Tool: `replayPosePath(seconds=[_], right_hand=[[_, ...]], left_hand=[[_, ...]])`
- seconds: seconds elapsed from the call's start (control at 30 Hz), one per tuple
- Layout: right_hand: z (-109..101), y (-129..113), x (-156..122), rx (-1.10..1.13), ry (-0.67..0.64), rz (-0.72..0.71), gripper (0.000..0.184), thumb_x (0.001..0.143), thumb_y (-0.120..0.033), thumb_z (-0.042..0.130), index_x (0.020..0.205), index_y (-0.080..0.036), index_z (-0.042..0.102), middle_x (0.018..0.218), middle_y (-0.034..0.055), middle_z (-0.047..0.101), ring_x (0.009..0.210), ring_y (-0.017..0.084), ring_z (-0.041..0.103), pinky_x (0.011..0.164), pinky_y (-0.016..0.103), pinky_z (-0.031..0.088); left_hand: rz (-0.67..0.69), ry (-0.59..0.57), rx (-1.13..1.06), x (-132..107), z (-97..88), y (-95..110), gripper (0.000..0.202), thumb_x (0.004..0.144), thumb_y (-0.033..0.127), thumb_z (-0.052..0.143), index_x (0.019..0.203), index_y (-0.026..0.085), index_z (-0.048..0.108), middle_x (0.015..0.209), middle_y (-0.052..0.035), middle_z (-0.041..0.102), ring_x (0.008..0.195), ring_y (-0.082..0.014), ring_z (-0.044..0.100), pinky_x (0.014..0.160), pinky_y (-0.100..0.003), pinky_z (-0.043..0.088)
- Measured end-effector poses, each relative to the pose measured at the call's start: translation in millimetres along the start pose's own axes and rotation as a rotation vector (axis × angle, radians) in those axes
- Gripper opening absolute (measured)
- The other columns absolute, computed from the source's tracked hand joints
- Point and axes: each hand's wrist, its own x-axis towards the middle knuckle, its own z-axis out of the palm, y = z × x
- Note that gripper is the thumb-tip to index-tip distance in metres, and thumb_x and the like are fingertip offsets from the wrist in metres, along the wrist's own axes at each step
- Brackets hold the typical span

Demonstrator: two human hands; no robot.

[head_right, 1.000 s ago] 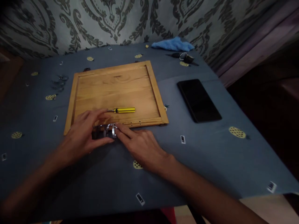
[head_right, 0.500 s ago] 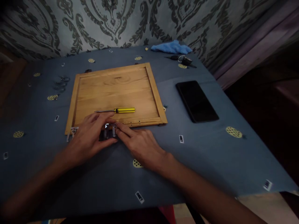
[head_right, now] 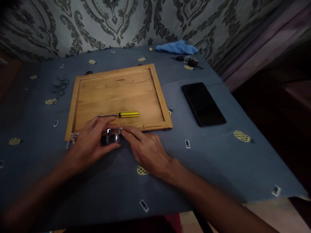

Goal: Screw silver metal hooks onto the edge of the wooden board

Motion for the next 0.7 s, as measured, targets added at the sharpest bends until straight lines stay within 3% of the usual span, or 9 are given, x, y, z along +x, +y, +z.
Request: replayPosePath(seconds=[0.7], right_hand=[[0.3,2.0,0.2,-0.064,0.062,-0.071,0.035,0.093,0.0,0.046,0.116,-0.008,0.071,0.117,0.0117,0.077,0.086,0.022,0.079,0.072,0.033,0.068]], left_hand=[[-0.056,0.023,0.05,-1.3,0.5,2.6,0.071,0.078,0.025,0.085,0.137,0.025,0.046,0.124,-0.006,0.067,0.12,-0.0298,0.059,0.102,-0.047,0.049]])
